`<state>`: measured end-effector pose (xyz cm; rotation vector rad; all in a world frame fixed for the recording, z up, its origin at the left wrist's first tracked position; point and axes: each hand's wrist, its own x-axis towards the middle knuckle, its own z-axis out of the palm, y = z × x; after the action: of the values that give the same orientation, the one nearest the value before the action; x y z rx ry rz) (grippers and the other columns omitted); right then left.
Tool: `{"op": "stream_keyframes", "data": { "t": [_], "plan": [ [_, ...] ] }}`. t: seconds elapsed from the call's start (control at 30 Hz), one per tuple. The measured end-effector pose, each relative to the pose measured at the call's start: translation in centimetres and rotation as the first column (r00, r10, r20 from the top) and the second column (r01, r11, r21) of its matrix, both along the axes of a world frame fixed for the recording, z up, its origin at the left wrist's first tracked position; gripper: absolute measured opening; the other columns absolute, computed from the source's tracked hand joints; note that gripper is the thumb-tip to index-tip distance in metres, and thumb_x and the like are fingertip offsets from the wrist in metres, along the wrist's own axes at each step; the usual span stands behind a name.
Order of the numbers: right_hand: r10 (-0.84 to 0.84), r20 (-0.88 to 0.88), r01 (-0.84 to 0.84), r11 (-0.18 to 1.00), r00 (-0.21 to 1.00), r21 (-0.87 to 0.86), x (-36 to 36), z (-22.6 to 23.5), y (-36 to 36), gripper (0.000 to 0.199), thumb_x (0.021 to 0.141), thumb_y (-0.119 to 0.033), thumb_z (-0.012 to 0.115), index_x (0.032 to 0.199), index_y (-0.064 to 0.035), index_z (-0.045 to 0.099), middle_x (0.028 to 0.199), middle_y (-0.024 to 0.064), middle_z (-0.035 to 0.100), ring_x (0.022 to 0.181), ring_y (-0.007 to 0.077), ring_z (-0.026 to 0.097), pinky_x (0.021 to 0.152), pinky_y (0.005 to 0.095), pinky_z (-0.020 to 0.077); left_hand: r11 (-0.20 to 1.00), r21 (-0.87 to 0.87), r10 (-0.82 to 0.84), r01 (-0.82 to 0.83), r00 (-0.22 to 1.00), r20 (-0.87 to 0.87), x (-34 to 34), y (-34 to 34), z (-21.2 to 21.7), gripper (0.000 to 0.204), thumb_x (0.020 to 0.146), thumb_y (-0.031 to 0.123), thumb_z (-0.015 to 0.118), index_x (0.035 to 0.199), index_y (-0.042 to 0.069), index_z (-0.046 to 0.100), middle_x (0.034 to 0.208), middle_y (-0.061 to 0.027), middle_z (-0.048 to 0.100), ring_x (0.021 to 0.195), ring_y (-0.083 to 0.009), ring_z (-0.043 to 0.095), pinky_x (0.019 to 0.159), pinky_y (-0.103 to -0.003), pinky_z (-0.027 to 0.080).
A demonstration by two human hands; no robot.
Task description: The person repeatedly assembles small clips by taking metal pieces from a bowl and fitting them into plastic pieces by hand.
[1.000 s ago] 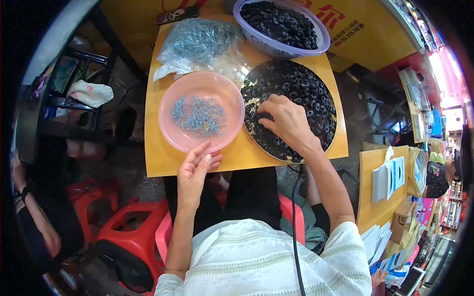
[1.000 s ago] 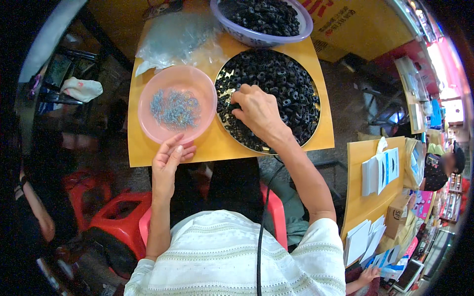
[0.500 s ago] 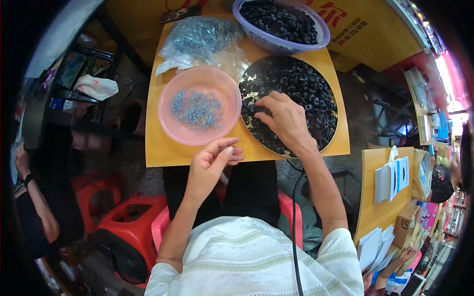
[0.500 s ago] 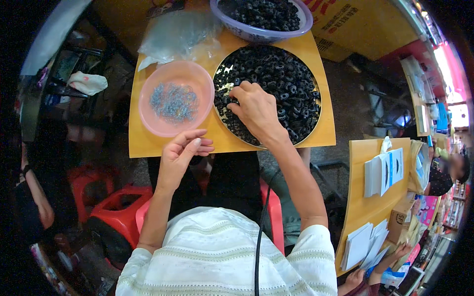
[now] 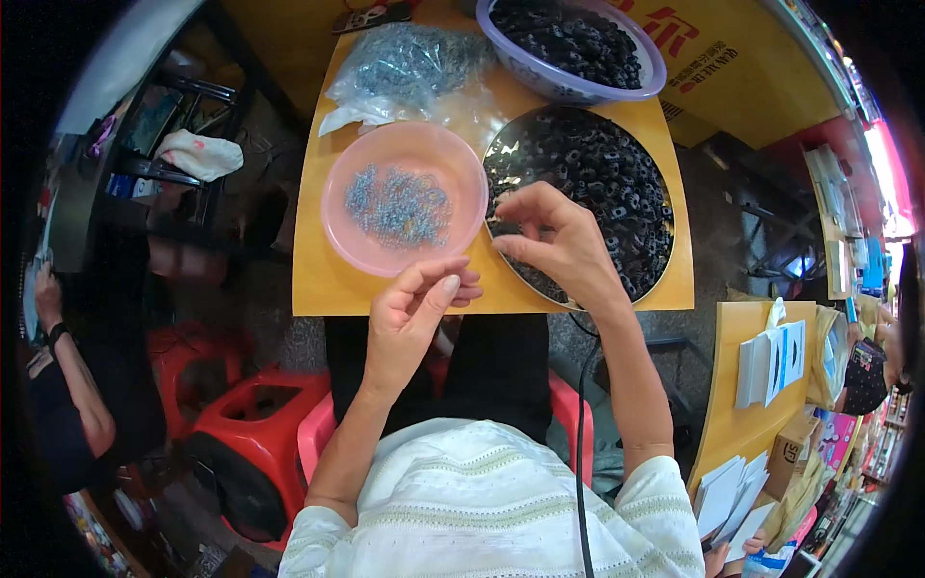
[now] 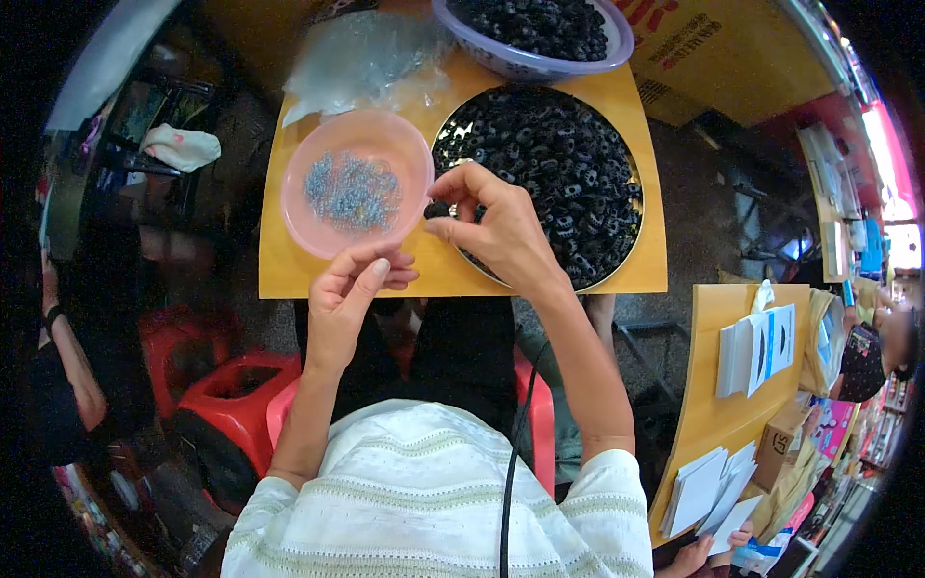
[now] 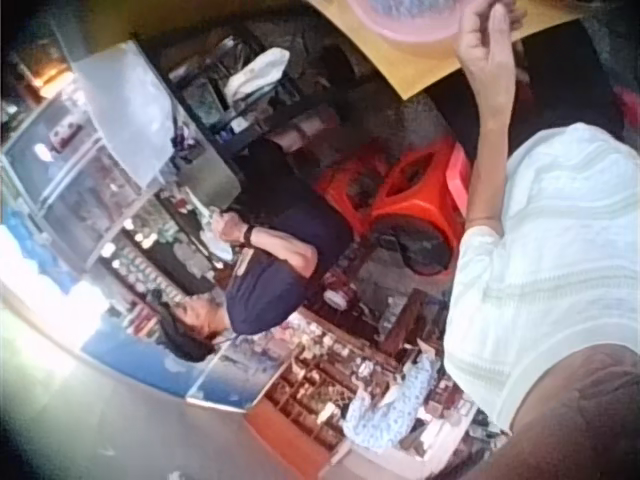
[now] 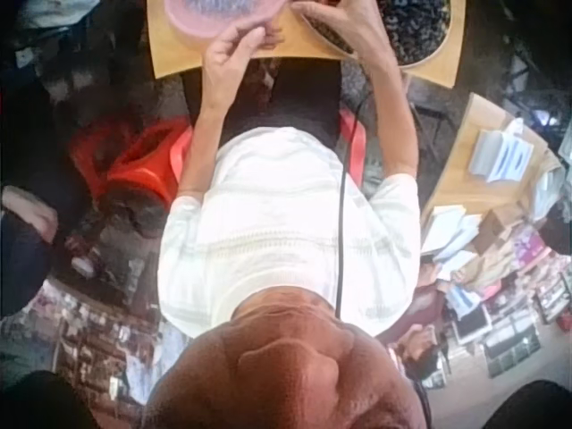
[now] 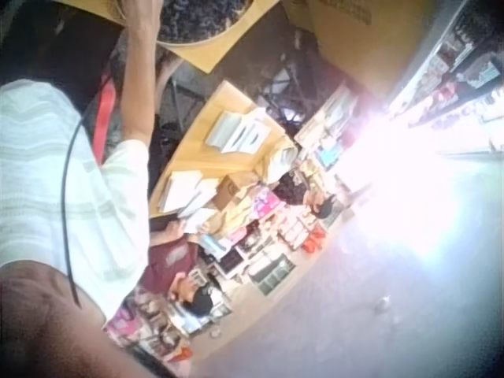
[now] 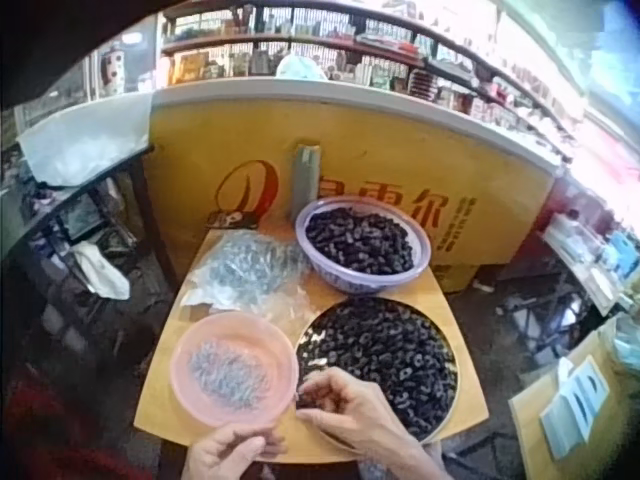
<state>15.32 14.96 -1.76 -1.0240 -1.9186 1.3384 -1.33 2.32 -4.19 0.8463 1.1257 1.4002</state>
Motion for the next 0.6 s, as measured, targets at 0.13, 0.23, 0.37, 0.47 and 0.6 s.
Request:
{"op": "stream_keyframes", "data": {
  "t": [0.13, 0.23, 0.37, 0.47, 0.6],
  "plan": [
    [0.109, 0.035, -0.109, 0.994, 0.993, 0.004, -0.9, 2.3, -1.8, 0.022, 0.074, -0.006, 0.077, 0.091, -0.0031, 0.063, 0.074, -0.0045, 0.053, 0.06, 0.0025, 0.042, 0.054, 0.0186, 0.0351, 0.998, 0.033, 0.05, -0.054, 0.991, 0.125, 0.3, 0.5, 0.5, 0.028, 0.095, 0.006, 0.055, 0.122, -0.003, 0.054, 0.106, -0.0099, 0.065, 0.097, -0.016, 0.065, 0.086, -0.026, 0.051],
    [0.16, 0.155, -0.173, 0.982, 0.975, 0.077, -1.8, 2.5, -2.9, 0.025, 0.072, -0.007, 0.076, 0.09, -0.0024, 0.06, 0.078, 0.0058, 0.061, 0.064, 0.0154, 0.053, 0.058, 0.0282, 0.0452, 0.999, 0.018, 0.024, -0.027, 0.991, 0.129, -0.1, -0.1, -0.1, 0.029, 0.092, 0.004, 0.061, 0.119, -0.003, 0.055, 0.104, -0.0075, 0.066, 0.095, -0.0102, 0.062, 0.084, -0.023, 0.049],
    [0.267, 0.188, -0.285, 0.955, 0.945, 0.08, -3.0, 1.9, -3.4, 0.026, 0.072, -0.005, 0.073, 0.095, -0.0015, 0.06, 0.082, 0.0084, 0.063, 0.069, 0.0203, 0.059, 0.062, 0.0323, 0.0488, 0.99, -0.018, 0.144, -0.143, 0.979, 0.144, -0.7, -1.0, -1.2, 0.022, 0.091, 0.003, 0.063, 0.111, -0.003, 0.06, 0.1, -0.0074, 0.066, 0.089, -0.0103, 0.065, 0.078, -0.022, 0.052],
    [0.266, 0.178, -0.279, 0.959, 0.947, 0.05, -3.3, 1.3, -1.5, 0.026, 0.077, -0.007, 0.068, 0.102, -0.003, 0.063, 0.086, 0.0111, 0.065, 0.076, 0.0259, 0.061, 0.069, 0.0348, 0.0511, 0.981, -0.119, 0.172, -0.153, 0.971, 0.168, -2.1, -1.8, -2.3, 0.018, 0.09, 0.002, 0.063, 0.108, -0.003, 0.061, 0.098, -0.0077, 0.067, 0.086, -0.0125, 0.067, 0.075, -0.022, 0.053],
    [-0.024, 0.455, -0.282, 0.757, 0.89, 0.59, -5.1, -1.2, 1.9, 0.01, 0.073, -0.01, 0.069, 0.083, -0.0084, 0.068, 0.086, 0.0043, 0.064, 0.094, 0.0232, 0.055, 0.079, 0.037, 0.0443, 0.983, -0.089, 0.177, -0.162, 0.963, 0.203, -2.5, -1.9, -2.6, 0.018, 0.091, 0.0, 0.061, 0.108, -0.004, 0.061, 0.097, -0.009, 0.067, 0.088, -0.0153, 0.067, 0.079, -0.024, 0.054]
  ]
}}
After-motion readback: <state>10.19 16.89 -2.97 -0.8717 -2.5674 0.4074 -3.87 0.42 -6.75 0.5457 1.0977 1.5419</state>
